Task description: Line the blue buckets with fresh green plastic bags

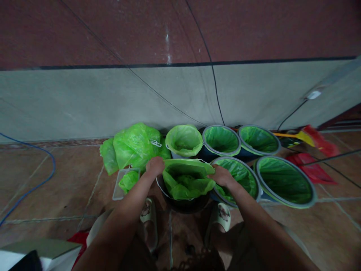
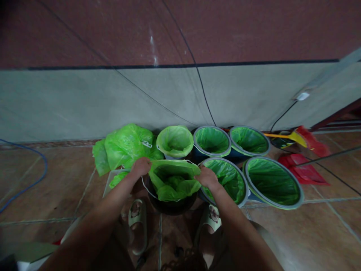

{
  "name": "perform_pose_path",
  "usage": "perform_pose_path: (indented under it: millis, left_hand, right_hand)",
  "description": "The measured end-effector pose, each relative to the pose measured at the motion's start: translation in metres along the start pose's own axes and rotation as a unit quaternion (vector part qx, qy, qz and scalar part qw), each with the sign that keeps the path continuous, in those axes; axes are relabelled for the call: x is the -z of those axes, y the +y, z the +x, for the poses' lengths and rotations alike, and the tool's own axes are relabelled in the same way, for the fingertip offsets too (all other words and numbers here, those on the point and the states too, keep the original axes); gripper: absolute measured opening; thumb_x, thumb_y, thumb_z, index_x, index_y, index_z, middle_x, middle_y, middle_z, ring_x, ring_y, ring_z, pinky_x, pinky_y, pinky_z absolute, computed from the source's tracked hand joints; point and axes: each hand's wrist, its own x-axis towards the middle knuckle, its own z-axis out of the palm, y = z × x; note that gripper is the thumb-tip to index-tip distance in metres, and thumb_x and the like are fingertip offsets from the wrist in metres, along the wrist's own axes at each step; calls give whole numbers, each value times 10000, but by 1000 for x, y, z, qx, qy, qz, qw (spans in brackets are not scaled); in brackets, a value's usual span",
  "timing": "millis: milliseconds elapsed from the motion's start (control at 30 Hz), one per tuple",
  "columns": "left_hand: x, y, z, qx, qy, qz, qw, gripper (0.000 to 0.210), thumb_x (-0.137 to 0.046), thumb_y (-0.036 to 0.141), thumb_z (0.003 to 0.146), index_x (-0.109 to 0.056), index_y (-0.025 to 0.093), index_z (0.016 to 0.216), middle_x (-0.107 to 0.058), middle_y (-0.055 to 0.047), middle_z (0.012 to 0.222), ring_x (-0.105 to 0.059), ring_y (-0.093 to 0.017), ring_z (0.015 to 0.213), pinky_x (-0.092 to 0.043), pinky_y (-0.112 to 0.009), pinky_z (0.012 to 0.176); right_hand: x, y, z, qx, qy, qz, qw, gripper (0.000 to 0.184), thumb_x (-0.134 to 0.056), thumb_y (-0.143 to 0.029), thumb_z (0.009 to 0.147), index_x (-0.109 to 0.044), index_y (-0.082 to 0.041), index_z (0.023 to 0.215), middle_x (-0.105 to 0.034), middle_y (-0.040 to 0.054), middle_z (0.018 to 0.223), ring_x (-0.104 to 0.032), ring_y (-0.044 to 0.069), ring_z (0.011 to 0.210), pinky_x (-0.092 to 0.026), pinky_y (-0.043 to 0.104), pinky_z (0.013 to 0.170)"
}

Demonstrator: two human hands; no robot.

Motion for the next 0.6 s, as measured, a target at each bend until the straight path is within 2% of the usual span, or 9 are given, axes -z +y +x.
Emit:
perform_pose_path:
  millis: [67,133,167,267,333,400,433,500,600]
  left_hand:
    - [0,-1,1,9,12,7,1000,337,-394,255,924,-705,159,1015,-705,-114,1094,-647,-240,1063,-502,-299,881]
    - [-1,-1,1,2,25,12,1000,339,-387,230,921,-702,151,1018,-697,-121,1120,-643,-251,1075,-507,-316,884]
    - [-1,-1,1,-1,27,13,1000,338,-387,222,921,-703,147,1013,-696,-124,1124,-642,-255,1077,-507,-322,888]
    - [0,2,-1,4,40,-10,999,312,-425,222,913,-684,149,1069,-690,-120,1130,-637,-246,1085,-498,-316,908]
    - [2,6,-4,14,94,-39,995,346,-481,240,895,-616,134,1195,-662,-133,1178,-621,-243,1108,-489,-312,926]
    - [4,13,-10,-14,168,-69,983,418,-520,252,881,-540,122,1277,-623,-143,1231,-595,-238,1138,-475,-313,952]
    - [4,18,-14,-48,191,-86,977,417,-524,255,880,-528,128,1277,-614,-135,1234,-589,-230,1136,-470,-313,959]
    - [2,29,-27,-148,193,-123,962,347,-513,270,888,-551,160,1215,-624,-101,1194,-595,-205,1097,-470,-305,953]
    - [-10,49,-53,-304,116,-160,932,265,-528,316,883,-587,184,1105,-645,-71,1105,-608,-191,1018,-484,-309,912]
  right_hand:
    - [0,0,-2,7,-54,30,998,135,-656,-246,748,-688,-129,808,-720,117,823,-676,248,838,-466,256,676]
    - [1,-1,-3,-24,-71,146,987,112,-603,-216,765,-635,-155,677,-671,68,656,-657,206,674,-462,248,590]
    - [1,-2,-3,-52,-61,227,971,112,-581,-209,774,-617,-164,677,-642,41,608,-631,180,601,-457,241,549]
    - [3,-4,0,-120,-1,430,895,49,-562,-195,784,-596,-172,758,-600,0,585,-551,130,489,-431,225,457]
    - [4,-5,3,-146,34,489,859,76,-580,-198,784,-601,-160,846,-601,0,603,-535,122,480,-418,220,431]
    - [5,-6,5,-162,68,510,842,224,-611,-217,781,-594,-141,991,-625,12,648,-561,133,515,-441,226,448]
    - [5,-6,5,-168,81,508,841,313,-637,-235,770,-578,-138,1062,-643,20,682,-584,143,546,-461,234,467]
    - [3,-6,2,-156,74,488,856,423,-682,-267,736,-565,-146,1124,-672,36,746,-624,165,608,-493,251,504]
    - [-2,-5,-6,-73,-10,431,899,353,-690,-264,694,-610,-174,1026,-689,36,772,-648,179,629,-501,252,503]
